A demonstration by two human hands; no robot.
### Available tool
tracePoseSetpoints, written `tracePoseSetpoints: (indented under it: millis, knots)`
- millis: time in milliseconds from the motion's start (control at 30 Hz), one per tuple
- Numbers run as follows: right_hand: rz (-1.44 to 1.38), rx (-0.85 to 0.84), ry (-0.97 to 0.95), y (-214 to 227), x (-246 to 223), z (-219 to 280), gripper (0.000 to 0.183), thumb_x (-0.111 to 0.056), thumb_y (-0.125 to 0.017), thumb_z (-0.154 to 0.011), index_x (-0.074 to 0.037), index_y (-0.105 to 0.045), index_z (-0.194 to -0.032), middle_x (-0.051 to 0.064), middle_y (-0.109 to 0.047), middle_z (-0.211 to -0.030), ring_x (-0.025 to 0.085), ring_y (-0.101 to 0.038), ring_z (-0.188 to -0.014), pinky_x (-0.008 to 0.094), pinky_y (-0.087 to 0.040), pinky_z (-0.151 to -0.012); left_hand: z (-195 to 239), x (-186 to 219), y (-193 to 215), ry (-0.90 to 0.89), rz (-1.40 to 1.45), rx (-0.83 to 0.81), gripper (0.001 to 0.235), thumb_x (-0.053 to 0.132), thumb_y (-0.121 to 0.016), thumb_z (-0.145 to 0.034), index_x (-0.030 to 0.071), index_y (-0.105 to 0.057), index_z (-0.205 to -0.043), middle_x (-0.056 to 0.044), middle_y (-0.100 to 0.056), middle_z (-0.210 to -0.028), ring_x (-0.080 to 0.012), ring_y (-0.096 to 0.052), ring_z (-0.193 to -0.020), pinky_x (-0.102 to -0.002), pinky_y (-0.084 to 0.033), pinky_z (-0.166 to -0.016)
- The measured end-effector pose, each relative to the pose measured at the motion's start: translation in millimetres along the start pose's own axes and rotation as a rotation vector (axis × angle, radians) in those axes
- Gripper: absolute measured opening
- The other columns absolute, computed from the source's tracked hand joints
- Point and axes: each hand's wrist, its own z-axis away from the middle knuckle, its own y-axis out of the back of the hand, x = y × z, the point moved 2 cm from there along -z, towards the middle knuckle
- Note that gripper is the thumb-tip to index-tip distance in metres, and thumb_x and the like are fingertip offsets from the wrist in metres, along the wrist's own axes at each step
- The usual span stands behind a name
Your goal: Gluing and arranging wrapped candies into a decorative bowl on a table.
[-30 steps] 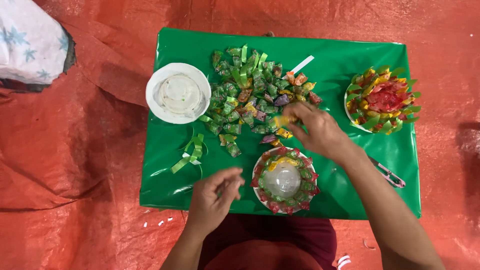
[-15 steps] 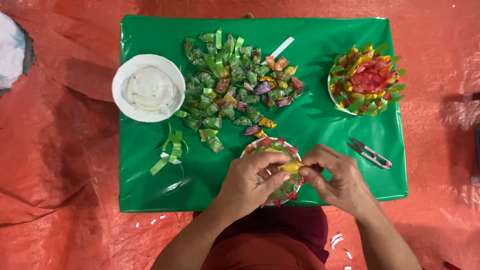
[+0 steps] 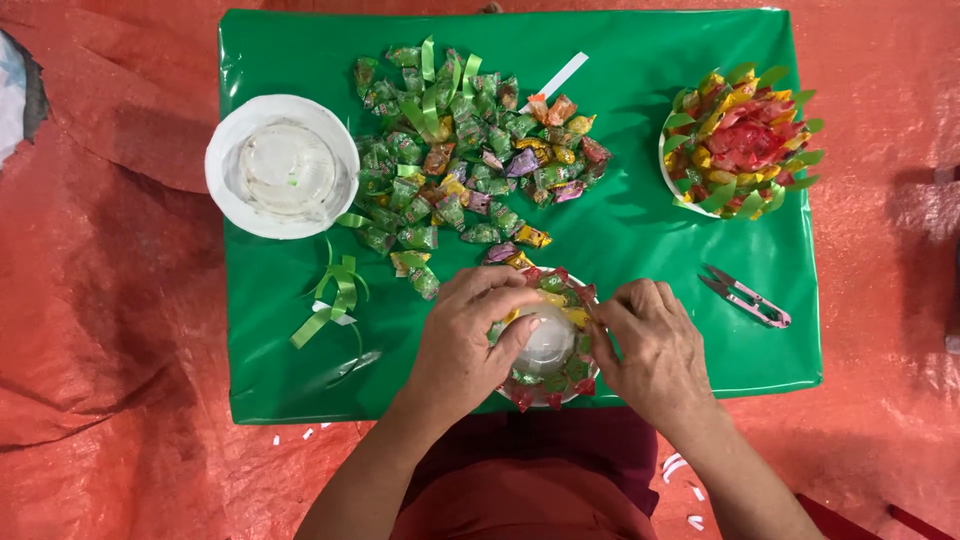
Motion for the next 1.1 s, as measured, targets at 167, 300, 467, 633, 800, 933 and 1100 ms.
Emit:
tracePoseSetpoints:
  millis: [167,300,467,633,800,933,1100]
  knots:
    - [0.052,-0.011,0.025,-3.6,-2.2,-1.3,0.008,-0.016,-0.073,-0.085,-0.018,-0.066,-0.08,0.002,-0.048,-0.082,0.027,-0.059,-0.081,0.039,-0.05,-0.064,4.6,-7.6,3.5,0.02,0.018,0.01,0.017,0.022,-0.075,-0.093,0.017,-0.078,-0.109,-0.009,-0.071,-0.109,-0.0359,-0.069,-0.107,-0.044,-0.053,-0.093]
    - [0.098,-0.018,0.058,-4.2,-6.2,-3.4,0.007,-0.015,-0.071,-0.086,-0.017,-0.066,-0.081,0.003,-0.048,-0.083,0.029,-0.059,-0.082,0.039,-0.05,-0.064,6.8,-11.9,6.1,0.029,0.025,0.0,0.018,0.021,-0.075,-0.092,0.018,-0.078,-0.11,-0.009,-0.071,-0.109,-0.0354,-0.069,-0.109,-0.044,-0.052,-0.096]
    - [0.146,-0.066,0.06,-2.9,-11.8,-10.9,0.012,-0.017,-0.072,-0.084,-0.017,-0.062,-0.077,0.004,-0.047,-0.082,0.029,-0.057,-0.082,0.039,-0.049,-0.065,5.8,-11.8,9.0,0.037,0.022,-0.017,0.019,0.021,-0.075,-0.092,0.018,-0.077,-0.11,-0.009,-0.071,-0.109,-0.0366,-0.068,-0.11,-0.046,-0.051,-0.097]
    - [0.162,-0.097,0.057,-11.3,-5.2,-8.9,0.015,-0.019,-0.073,-0.082,-0.016,-0.06,-0.075,0.003,-0.047,-0.082,0.029,-0.058,-0.084,0.04,-0.05,-0.066,5.0,-12.6,12.1,0.047,0.046,-0.014,0.02,0.02,-0.075,-0.091,0.017,-0.078,-0.11,-0.009,-0.071,-0.108,-0.036,-0.069,-0.107,-0.045,-0.052,-0.096]
    - [0.157,-0.135,0.052,-12.6,-1.6,-10.0,0.015,-0.021,-0.073,-0.084,-0.018,-0.061,-0.076,0.002,-0.047,-0.081,0.026,-0.058,-0.083,0.037,-0.05,-0.067,6.6,-14.4,15.9,0.065,0.044,-0.021,0.019,0.021,-0.075,-0.093,0.016,-0.078,-0.111,-0.009,-0.071,-0.107,-0.0356,-0.069,-0.107,-0.046,-0.052,-0.095]
    - [0.115,-0.175,0.029,-2.5,-1.6,-10.9,0.014,-0.026,-0.076,-0.083,-0.019,-0.064,-0.081,0.002,-0.049,-0.082,0.028,-0.06,-0.084,0.039,-0.051,-0.068,2.3,-8.5,22.7,0.081,0.048,-0.032,0.02,0.019,-0.075,-0.093,0.015,-0.077,-0.112,-0.012,-0.071,-0.105,-0.0372,-0.069,-0.106,-0.048,-0.052,-0.094]
    - [-0.067,-0.173,-0.222,34.3,10.7,2.0,0.022,-0.022,-0.078,-0.085,-0.019,-0.07,-0.106,0.005,-0.06,-0.093,0.028,-0.07,-0.085,0.043,-0.058,-0.07,9.3,-7.9,38.7,0.17,0.058,-0.046,0.02,0.014,-0.071,-0.094,0.005,-0.076,-0.112,-0.021,-0.074,-0.101,-0.0323,-0.072,-0.074,-0.043,-0.059,-0.066]
